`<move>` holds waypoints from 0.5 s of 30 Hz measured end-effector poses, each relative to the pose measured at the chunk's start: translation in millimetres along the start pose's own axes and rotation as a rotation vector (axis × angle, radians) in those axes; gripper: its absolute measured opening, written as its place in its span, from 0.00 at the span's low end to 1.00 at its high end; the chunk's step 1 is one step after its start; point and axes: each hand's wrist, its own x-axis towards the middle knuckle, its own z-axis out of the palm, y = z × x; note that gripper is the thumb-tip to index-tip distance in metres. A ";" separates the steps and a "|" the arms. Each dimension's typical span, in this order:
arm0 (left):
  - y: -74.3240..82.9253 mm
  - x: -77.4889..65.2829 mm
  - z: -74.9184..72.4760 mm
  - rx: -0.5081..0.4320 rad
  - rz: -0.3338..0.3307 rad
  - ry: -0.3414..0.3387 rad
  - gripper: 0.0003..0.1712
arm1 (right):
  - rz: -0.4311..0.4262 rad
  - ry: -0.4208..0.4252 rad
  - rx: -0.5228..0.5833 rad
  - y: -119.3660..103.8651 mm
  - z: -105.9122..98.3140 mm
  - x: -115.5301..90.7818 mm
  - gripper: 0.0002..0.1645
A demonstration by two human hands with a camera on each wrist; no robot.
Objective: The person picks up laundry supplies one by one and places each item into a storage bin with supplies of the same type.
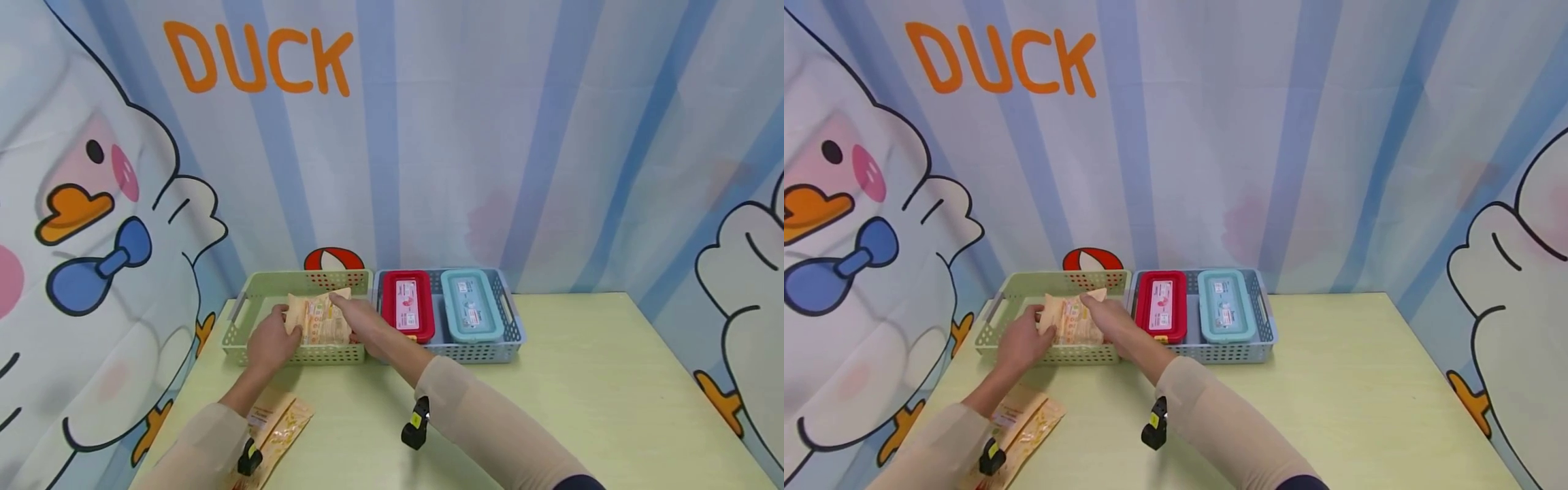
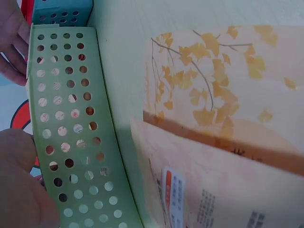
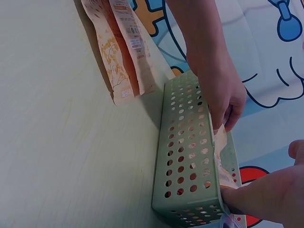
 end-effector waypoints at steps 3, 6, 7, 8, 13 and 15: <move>1.5 1.0 0.6 0.027 -0.011 -0.014 0.35 | 0.010 0.002 -0.011 -0.3 -0.4 0.6 0.52; 3.6 1.7 0.0 0.055 -0.024 -0.040 0.36 | 0.009 0.003 -0.024 0.4 -0.8 1.1 0.52; 4.5 1.7 -0.5 0.063 -0.028 -0.054 0.36 | 0.008 0.002 -0.030 0.8 -1.0 1.0 0.52; 5.1 1.9 -0.9 0.072 -0.032 -0.067 0.36 | 0.005 0.001 -0.036 1.3 -1.1 1.0 0.52; 7.1 2.4 -2.4 0.103 -0.062 -0.121 0.37 | -0.011 -0.007 -0.049 3.6 -0.9 0.0 0.52; 8.1 2.7 -3.0 0.106 -0.065 -0.130 0.37 | -0.017 -0.009 -0.042 4.2 -1.0 -0.5 0.52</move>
